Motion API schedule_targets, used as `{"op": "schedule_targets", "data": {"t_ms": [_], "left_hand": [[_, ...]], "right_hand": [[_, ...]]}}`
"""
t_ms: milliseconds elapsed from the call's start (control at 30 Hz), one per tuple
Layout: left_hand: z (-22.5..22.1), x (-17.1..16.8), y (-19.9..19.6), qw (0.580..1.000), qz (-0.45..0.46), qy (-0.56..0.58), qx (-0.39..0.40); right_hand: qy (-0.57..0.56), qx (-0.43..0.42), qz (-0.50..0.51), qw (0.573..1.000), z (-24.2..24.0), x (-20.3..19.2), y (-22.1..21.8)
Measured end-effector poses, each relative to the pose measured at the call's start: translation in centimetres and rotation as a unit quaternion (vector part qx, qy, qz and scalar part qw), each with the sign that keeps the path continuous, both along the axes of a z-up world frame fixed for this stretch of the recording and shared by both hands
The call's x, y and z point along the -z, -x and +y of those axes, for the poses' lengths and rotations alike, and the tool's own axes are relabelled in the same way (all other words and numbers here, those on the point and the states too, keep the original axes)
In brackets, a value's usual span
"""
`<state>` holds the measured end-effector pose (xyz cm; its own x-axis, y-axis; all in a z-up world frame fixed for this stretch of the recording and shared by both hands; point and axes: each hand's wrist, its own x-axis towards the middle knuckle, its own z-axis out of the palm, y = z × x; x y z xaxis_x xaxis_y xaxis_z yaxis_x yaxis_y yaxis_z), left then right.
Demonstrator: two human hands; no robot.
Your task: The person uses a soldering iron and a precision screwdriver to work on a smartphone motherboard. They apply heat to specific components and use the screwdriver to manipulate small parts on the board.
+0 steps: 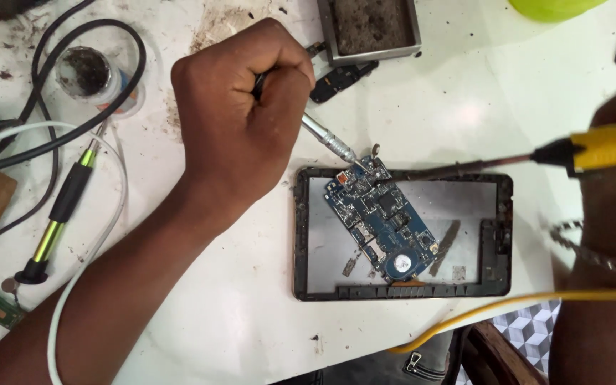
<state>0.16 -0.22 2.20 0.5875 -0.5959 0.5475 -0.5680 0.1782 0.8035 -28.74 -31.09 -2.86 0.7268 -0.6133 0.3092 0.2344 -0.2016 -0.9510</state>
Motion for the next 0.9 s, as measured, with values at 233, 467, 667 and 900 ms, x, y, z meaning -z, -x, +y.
{"op": "schedule_targets", "data": {"t_ms": [233, 467, 667, 900], "left_hand": [[-0.1, -0.5, -0.1, 0.999, 0.038, -0.018, 0.003], [-0.1, -0.3, -0.1, 1.0, 0.022, -0.017, 0.009], [0.1, -0.1, -0.2, 0.999, 0.037, -0.013, 0.022], [0.0, -0.1, -0.2, 1.0, 0.021, -0.017, 0.011]], "right_hand": [[0.095, 0.004, 0.077, 0.992, 3.4, 0.6, 5.6], [-0.089, -0.006, 0.049, 0.995, 7.6, -0.6, 8.5], [0.031, 0.04, 0.186, 0.981, 6.8, 3.0, 15.2], [0.159, 0.027, 0.342, 0.926, 6.3, 2.6, 16.2]]}}
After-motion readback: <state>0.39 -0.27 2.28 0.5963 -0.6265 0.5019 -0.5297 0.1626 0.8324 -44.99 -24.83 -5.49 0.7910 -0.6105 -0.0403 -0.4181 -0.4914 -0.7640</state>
